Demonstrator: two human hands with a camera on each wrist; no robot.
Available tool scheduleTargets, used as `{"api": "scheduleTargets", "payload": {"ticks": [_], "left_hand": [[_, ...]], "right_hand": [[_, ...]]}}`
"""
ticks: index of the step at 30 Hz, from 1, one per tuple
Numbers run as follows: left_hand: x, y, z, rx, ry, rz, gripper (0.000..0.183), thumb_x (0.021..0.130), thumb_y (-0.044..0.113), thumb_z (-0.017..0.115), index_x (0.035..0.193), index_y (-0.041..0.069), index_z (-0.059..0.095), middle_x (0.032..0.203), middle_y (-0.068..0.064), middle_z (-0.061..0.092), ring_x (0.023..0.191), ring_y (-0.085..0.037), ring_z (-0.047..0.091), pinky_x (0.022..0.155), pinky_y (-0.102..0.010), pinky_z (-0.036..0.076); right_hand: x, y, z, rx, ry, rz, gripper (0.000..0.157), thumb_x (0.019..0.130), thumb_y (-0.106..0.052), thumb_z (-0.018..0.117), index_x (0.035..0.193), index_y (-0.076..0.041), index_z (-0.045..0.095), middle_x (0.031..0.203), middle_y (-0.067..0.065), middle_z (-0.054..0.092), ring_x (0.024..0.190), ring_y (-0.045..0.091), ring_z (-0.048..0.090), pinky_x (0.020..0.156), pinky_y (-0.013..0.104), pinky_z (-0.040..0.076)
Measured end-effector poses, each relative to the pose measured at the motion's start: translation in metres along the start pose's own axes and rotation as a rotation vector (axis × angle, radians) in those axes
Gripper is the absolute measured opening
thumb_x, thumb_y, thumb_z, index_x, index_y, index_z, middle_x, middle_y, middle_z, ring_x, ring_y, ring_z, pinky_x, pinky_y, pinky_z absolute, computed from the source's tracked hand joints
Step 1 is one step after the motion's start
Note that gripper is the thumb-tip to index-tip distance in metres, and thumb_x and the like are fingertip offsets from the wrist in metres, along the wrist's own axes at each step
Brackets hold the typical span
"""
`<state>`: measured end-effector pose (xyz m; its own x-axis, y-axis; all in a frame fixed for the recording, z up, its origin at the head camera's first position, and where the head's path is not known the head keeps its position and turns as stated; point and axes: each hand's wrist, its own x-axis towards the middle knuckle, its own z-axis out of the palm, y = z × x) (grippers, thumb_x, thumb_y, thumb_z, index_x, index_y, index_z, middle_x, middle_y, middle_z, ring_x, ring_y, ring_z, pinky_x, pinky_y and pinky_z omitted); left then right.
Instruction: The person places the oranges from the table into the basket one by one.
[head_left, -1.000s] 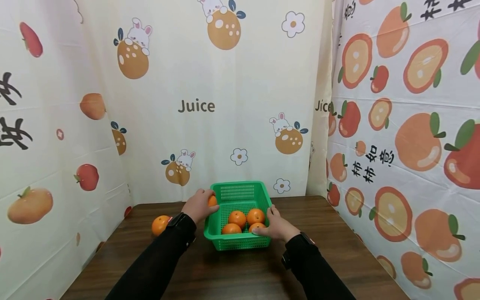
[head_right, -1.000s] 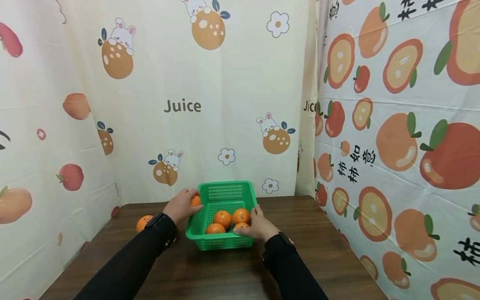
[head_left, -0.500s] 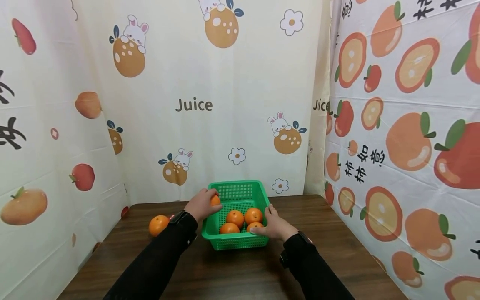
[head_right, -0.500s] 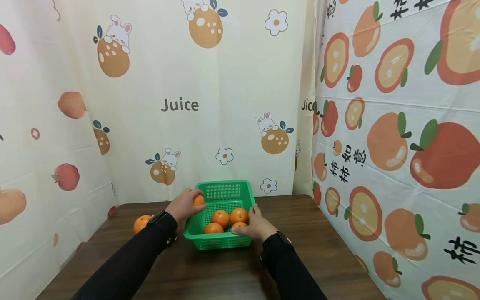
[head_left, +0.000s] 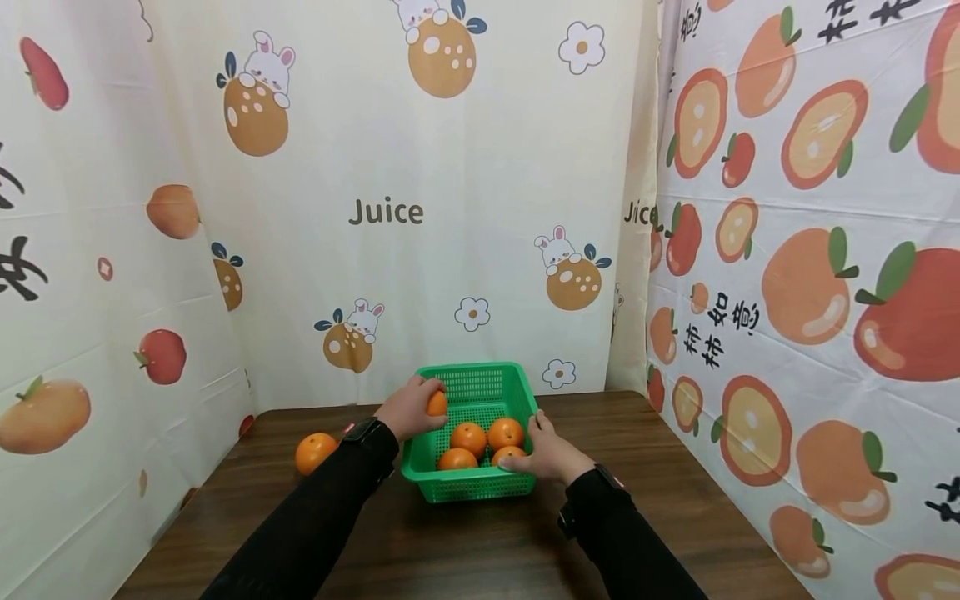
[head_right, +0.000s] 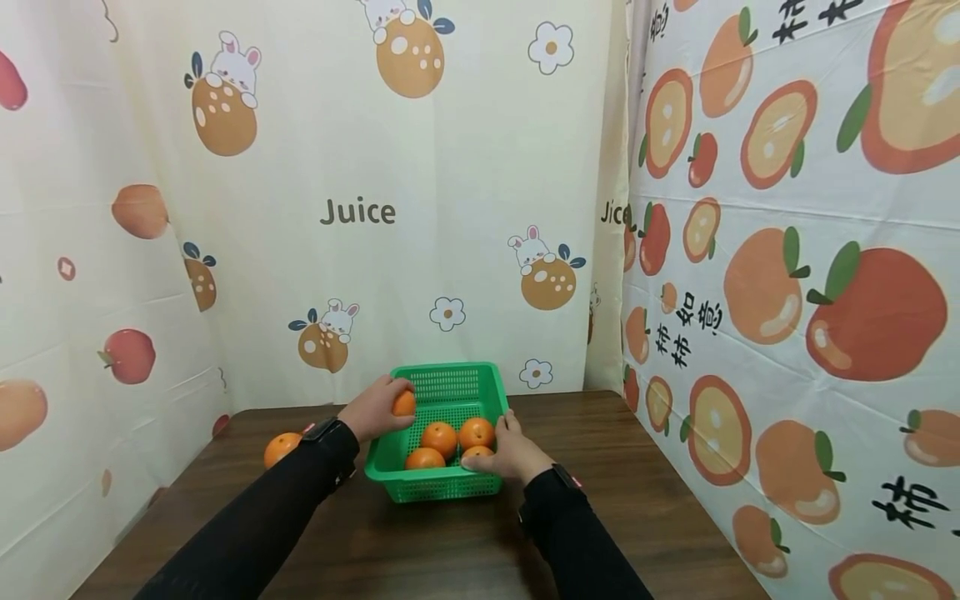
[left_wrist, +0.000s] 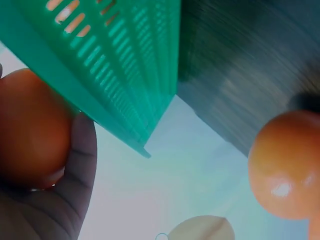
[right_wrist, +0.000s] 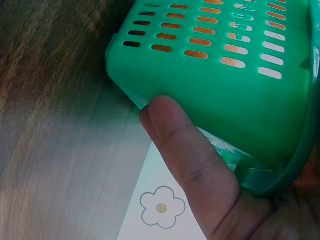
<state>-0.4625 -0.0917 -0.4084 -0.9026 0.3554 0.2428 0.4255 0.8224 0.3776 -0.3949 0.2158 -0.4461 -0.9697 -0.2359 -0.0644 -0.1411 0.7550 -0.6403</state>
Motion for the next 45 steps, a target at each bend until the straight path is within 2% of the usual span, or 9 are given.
{"api": "scheduleTargets", "payload": {"ticks": [9,19,28,35,41,45], "left_hand": [[0.01,-0.006,0.005,-0.002,-0.049,0.066,0.064,0.087,0.018,0.081,0.146,0.02,0.058,0.138,-0.015,0.05,0.092,-0.024,0.057,0.076,-0.037,0.052],[0.016,-0.005,0.01,0.026,-0.086,0.082,0.062,0.085,0.016,0.084,0.142,0.025,0.062,0.144,-0.012,0.049,0.103,-0.025,0.057,0.08,-0.038,0.055],[0.022,-0.013,0.01,0.043,-0.087,0.164,0.063,0.08,0.011,0.089,0.139,0.023,0.067,0.135,-0.01,0.055,0.1,-0.022,0.06,0.083,-0.038,0.057],[0.028,-0.024,0.013,0.117,-0.102,0.181,0.061,0.08,0.017,0.09,0.137,0.023,0.068,0.13,-0.01,0.058,0.095,-0.02,0.059,0.078,-0.036,0.056],[0.032,-0.023,0.011,0.131,-0.127,0.205,0.061,0.077,0.015,0.092,0.133,0.022,0.07,0.125,-0.01,0.06,0.095,-0.022,0.058,0.079,-0.039,0.056],[0.033,-0.022,0.014,0.187,-0.153,0.21,0.06,0.077,0.017,0.092,0.133,0.023,0.071,0.122,-0.007,0.063,0.098,-0.022,0.056,0.08,-0.037,0.054]], "right_hand": [[0.0,-0.001,0.001,-0.004,0.012,0.012,0.117,0.09,-0.062,0.077,0.169,0.0,0.016,0.18,0.02,0.001,0.16,0.048,0.026,0.123,0.064,0.032],[0.002,0.001,0.001,0.011,0.008,0.009,0.117,0.09,-0.062,0.077,0.17,0.0,0.017,0.18,0.019,0.001,0.16,0.046,0.027,0.123,0.063,0.033],[0.004,0.002,0.0,-0.009,-0.006,0.013,0.119,0.09,-0.066,0.075,0.17,-0.001,0.015,0.18,0.018,-0.001,0.159,0.046,0.029,0.123,0.062,0.034],[0.003,-0.002,0.0,0.006,0.001,0.005,0.115,0.092,-0.059,0.076,0.169,0.001,0.016,0.18,0.019,0.0,0.16,0.047,0.027,0.123,0.063,0.033],[0.002,-0.003,0.0,-0.001,0.009,0.0,0.112,0.095,-0.055,0.076,0.169,0.002,0.015,0.179,0.021,-0.001,0.16,0.047,0.026,0.124,0.062,0.033],[0.003,-0.001,0.001,-0.004,0.003,0.002,0.113,0.094,-0.057,0.075,0.169,0.002,0.015,0.179,0.021,-0.001,0.16,0.047,0.027,0.123,0.062,0.034]]}}
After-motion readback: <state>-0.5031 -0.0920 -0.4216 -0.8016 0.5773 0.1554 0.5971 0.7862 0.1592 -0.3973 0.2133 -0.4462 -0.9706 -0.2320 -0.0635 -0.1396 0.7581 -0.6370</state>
